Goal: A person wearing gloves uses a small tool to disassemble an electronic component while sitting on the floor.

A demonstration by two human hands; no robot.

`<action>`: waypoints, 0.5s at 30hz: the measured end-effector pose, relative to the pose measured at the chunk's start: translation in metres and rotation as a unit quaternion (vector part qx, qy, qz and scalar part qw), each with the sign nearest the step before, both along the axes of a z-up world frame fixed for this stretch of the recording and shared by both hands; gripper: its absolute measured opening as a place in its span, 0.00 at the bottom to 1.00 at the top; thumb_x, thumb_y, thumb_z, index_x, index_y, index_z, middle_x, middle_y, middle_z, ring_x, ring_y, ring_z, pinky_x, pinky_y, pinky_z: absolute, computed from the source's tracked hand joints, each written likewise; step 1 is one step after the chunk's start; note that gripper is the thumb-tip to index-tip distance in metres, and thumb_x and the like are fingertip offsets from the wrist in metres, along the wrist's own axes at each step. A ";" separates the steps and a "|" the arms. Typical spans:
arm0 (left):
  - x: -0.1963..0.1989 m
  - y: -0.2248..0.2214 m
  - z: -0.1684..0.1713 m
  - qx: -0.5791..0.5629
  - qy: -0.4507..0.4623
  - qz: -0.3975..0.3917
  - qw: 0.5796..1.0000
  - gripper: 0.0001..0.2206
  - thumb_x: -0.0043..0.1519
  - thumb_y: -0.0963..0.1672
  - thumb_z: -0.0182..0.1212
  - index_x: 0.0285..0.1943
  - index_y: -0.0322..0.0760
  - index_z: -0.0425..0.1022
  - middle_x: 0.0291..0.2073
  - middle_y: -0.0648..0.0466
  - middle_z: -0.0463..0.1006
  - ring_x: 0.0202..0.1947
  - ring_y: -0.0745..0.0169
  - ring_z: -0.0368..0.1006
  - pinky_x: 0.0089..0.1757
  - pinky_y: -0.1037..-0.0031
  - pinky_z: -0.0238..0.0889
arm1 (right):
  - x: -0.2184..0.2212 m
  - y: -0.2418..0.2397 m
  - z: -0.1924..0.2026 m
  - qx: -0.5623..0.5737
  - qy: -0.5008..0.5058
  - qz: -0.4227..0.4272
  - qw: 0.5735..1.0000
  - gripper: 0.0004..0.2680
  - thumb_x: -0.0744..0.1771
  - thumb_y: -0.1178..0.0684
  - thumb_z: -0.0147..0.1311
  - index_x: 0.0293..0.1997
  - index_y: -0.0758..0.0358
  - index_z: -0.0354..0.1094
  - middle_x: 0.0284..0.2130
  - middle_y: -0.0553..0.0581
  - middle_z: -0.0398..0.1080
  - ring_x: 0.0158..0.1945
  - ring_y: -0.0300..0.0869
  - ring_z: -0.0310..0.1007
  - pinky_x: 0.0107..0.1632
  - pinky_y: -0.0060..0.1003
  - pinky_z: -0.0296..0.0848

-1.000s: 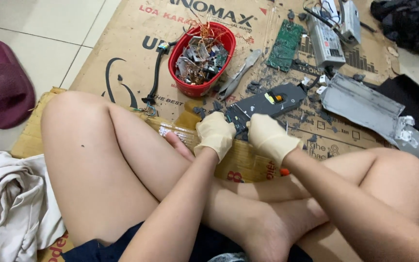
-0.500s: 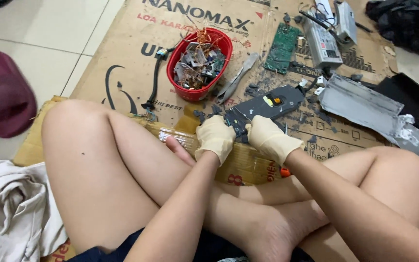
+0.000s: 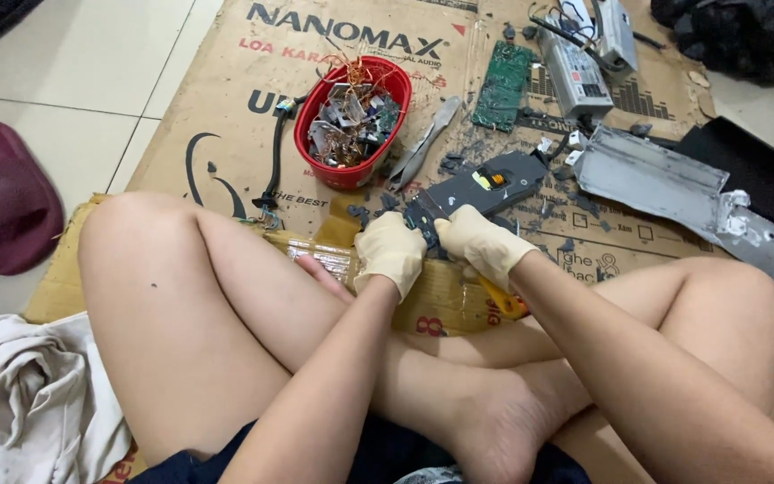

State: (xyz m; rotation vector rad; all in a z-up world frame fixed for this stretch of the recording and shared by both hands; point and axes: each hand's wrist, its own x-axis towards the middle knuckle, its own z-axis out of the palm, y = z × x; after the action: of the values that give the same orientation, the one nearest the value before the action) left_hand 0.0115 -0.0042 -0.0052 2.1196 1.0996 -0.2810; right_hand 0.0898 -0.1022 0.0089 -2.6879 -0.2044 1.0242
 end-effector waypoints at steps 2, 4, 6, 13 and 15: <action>-0.005 0.000 0.004 0.002 -0.003 0.000 1.000 0.17 0.59 0.52 0.58 0.52 0.46 0.81 0.48 0.50 0.83 0.55 0.50 0.76 0.53 0.61 0.68 | -0.015 0.000 0.023 0.014 -0.017 0.017 1.000 0.17 0.68 0.41 0.45 0.48 0.65 0.76 0.35 0.67 0.78 0.37 0.56 0.80 0.37 0.52 0.80; -0.010 -0.001 0.011 0.005 -0.007 0.002 1.000 0.17 0.59 0.53 0.58 0.51 0.47 0.82 0.47 0.50 0.83 0.54 0.50 0.77 0.53 0.61 0.68 | -0.009 -0.003 0.011 0.028 -0.033 0.036 0.998 0.17 0.69 0.43 0.44 0.47 0.65 0.77 0.39 0.69 0.79 0.46 0.57 0.80 0.46 0.56 0.79; -0.014 -0.001 0.019 -0.004 -0.017 0.003 1.000 0.18 0.58 0.54 0.59 0.51 0.48 0.82 0.46 0.51 0.83 0.54 0.50 0.77 0.54 0.61 0.68 | 0.019 -0.008 -0.037 0.049 -0.091 0.067 0.992 0.16 0.68 0.42 0.45 0.44 0.62 0.78 0.40 0.69 0.78 0.50 0.58 0.78 0.51 0.55 0.76; 0.002 -0.005 0.027 0.106 -0.113 0.029 0.988 0.18 0.60 0.54 0.58 0.39 0.39 0.82 0.41 0.45 0.82 0.50 0.48 0.78 0.52 0.60 0.70 | -0.003 -0.050 -0.005 0.094 -0.074 -0.057 0.991 0.16 0.69 0.39 0.46 0.44 0.59 0.78 0.39 0.64 0.79 0.51 0.55 0.78 0.52 0.52 0.76; 0.015 -0.008 0.020 0.079 -0.031 -0.008 0.996 0.27 0.63 0.60 0.45 0.51 0.43 0.80 0.49 0.47 0.81 0.57 0.48 0.74 0.57 0.60 0.62 | -0.001 -0.061 -0.016 0.202 -0.022 -0.199 0.959 0.16 0.69 0.43 0.45 0.29 0.61 0.73 0.15 0.54 0.67 0.12 0.39 0.65 0.14 0.35 0.70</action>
State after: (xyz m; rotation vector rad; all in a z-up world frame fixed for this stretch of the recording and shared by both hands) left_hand 0.0261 -0.0120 0.0145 2.2616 1.1015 -0.1390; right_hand 0.0889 -0.1630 -0.0074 -2.2527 0.1087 0.7094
